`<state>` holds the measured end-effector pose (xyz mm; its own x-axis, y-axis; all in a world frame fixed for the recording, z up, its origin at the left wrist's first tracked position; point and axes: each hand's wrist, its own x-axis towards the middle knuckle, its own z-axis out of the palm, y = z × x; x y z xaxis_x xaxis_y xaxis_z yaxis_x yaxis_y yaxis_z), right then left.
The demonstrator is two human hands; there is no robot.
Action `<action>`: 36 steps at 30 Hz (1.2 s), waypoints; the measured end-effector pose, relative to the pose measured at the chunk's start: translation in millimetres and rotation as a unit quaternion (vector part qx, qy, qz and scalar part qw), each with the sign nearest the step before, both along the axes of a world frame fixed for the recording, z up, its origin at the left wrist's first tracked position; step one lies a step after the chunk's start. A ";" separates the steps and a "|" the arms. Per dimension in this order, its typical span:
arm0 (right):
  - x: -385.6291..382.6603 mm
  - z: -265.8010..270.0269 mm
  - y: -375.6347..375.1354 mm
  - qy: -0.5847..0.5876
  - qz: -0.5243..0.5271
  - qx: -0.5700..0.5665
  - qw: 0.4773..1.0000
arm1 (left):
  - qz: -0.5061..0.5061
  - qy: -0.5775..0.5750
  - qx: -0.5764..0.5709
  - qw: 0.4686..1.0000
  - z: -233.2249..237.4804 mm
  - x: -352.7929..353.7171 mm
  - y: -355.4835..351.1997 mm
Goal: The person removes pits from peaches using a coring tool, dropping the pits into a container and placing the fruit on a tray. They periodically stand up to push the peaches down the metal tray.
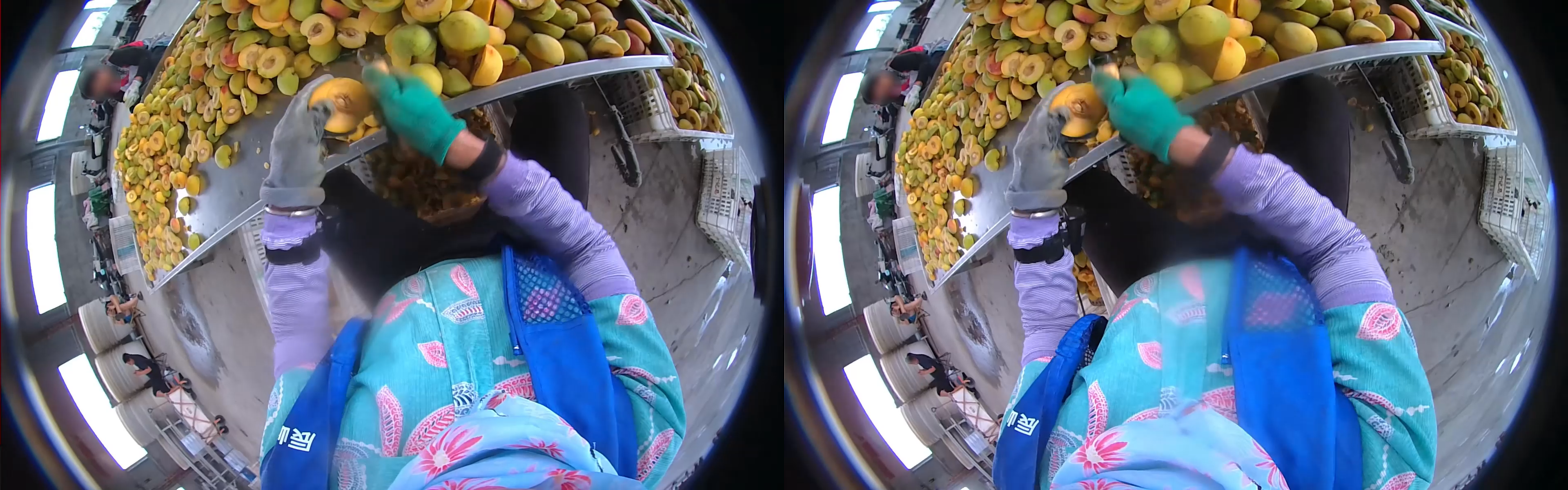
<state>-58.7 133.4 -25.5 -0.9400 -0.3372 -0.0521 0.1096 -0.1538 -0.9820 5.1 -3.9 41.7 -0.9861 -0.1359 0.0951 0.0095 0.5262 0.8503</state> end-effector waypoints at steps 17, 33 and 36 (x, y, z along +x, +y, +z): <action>62.7 40.8 33.2 0.075 0.068 0.197 0.975 | 0.119 0.120 0.257 0.952 -33.6 6.4 31.8; 56.2 22.4 17.3 -0.009 0.128 0.096 0.987 | 0.149 0.207 0.204 0.945 -37.3 -1.4 47.4; 43.9 19.3 20.4 -0.018 0.180 0.070 0.981 | 0.137 0.228 0.161 0.950 -46.6 -7.6 40.5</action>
<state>-14.8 153.7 -6.2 -0.7581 -0.6342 -0.1523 0.1674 0.0365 -0.9852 -2.4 36.6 -4.8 -0.7759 -0.4763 0.4137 0.3153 0.2752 0.9082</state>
